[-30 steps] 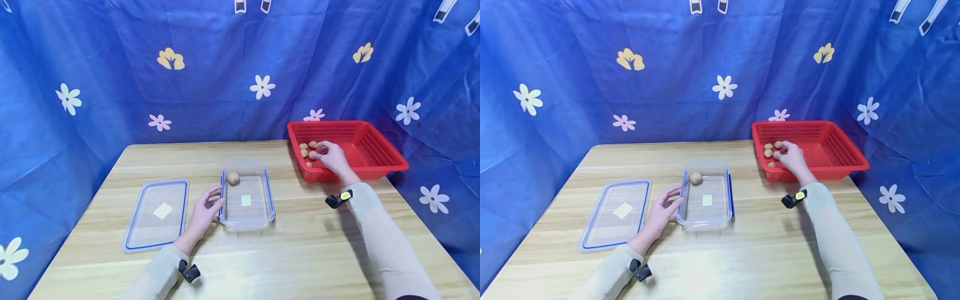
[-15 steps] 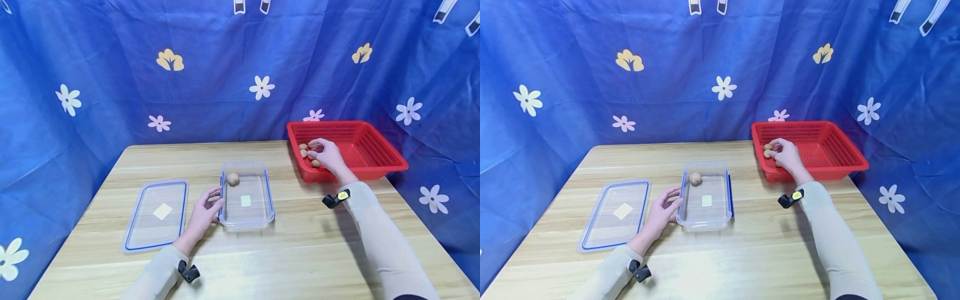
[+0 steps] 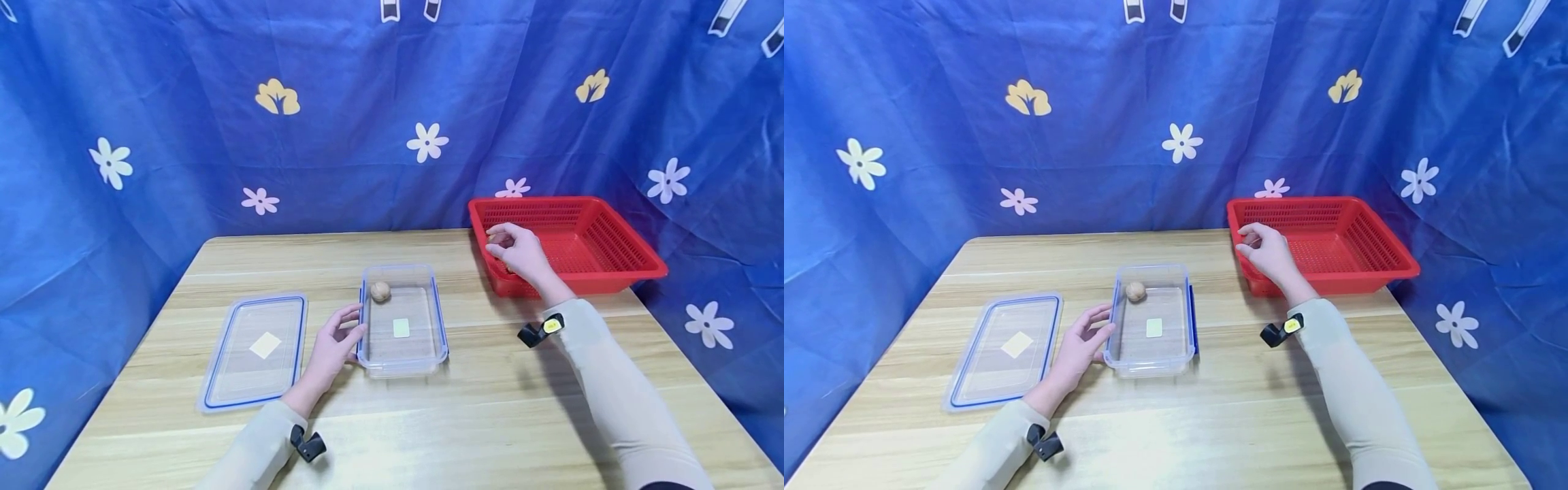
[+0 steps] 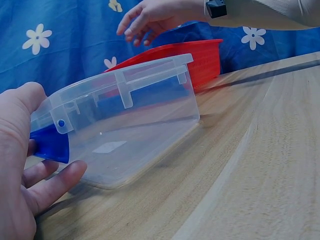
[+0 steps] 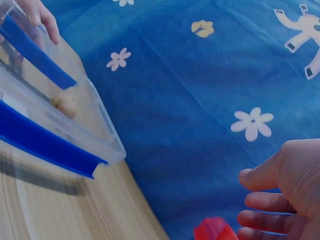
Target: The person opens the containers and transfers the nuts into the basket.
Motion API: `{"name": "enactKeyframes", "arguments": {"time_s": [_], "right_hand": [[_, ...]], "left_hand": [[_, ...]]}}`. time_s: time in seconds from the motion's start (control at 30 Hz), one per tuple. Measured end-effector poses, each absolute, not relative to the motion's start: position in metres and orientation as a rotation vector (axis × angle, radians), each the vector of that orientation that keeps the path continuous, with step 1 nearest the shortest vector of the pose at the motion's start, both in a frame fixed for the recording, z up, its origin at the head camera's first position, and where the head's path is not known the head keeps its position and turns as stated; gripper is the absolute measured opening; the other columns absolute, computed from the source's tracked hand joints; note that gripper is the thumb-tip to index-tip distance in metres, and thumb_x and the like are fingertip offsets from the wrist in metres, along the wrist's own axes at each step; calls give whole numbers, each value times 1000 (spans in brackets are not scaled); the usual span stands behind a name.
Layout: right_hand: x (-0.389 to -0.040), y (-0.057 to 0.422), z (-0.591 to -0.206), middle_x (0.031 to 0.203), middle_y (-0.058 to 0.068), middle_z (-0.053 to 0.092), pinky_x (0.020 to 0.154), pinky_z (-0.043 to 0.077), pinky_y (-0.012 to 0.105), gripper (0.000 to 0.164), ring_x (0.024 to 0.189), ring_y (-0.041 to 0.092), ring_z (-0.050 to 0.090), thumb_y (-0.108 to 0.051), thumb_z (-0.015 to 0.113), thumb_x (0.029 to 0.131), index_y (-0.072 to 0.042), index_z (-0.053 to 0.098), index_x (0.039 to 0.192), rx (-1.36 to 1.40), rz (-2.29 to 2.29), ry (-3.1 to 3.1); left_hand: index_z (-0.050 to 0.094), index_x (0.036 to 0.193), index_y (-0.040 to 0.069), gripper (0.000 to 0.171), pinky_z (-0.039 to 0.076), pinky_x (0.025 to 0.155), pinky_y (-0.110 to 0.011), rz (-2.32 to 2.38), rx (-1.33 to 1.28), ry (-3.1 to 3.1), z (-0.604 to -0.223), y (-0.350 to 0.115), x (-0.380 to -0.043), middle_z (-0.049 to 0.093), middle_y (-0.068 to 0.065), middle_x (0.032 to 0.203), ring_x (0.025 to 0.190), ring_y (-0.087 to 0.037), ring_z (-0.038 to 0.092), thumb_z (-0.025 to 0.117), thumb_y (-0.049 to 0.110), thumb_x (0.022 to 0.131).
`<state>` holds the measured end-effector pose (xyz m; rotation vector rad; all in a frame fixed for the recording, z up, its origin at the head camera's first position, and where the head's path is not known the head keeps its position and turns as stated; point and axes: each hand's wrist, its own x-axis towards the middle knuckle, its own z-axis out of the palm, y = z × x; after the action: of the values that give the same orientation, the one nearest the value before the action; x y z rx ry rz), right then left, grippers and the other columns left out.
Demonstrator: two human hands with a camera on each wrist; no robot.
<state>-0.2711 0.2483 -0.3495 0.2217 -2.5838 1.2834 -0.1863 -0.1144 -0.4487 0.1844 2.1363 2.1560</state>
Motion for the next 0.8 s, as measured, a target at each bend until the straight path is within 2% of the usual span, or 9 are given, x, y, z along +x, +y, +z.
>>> {"name": "enactKeyframes", "arguments": {"time_s": [0.13,0.23,0.47,0.7,0.8], "right_hand": [[-269,242,-348,91,12,64,61,49,25,30,78,23,58,-9,69,82,-3,62,111,262,1259,-2567],[-267,237,-347,91,13,64,69,48,27,29,80,23,59,-8,69,82,-3,63,110,291,1258,-2555],[-265,224,-345,88,12,64,69,50,31,28,77,23,59,-8,70,81,-4,64,108,361,1258,-2557],[-262,209,-346,93,15,66,68,50,30,28,81,24,60,-7,68,83,-3,62,109,441,1288,-2561],[-261,203,-347,93,15,66,68,50,32,28,79,25,60,-8,68,83,-2,62,110,477,1275,-2559]], "left_hand": [[45,133,5,45,56,53,-39,2158,205,2124,-438,-112,-181,44,-20,131,111,-41,50,60,9,91],[44,134,4,45,57,54,-39,2159,210,2116,-433,-111,-178,44,-20,131,113,-44,47,59,8,91],[46,133,6,44,56,53,-38,2161,200,2118,-433,-111,-178,45,-19,131,112,-43,48,60,9,91],[51,129,19,43,56,50,-37,2177,204,2164,-461,-115,-190,49,-9,127,105,-31,55,65,20,88],[51,129,17,43,56,50,-38,2175,207,2174,-461,-115,-190,49,-10,128,104,-29,55,65,20,89]]}}
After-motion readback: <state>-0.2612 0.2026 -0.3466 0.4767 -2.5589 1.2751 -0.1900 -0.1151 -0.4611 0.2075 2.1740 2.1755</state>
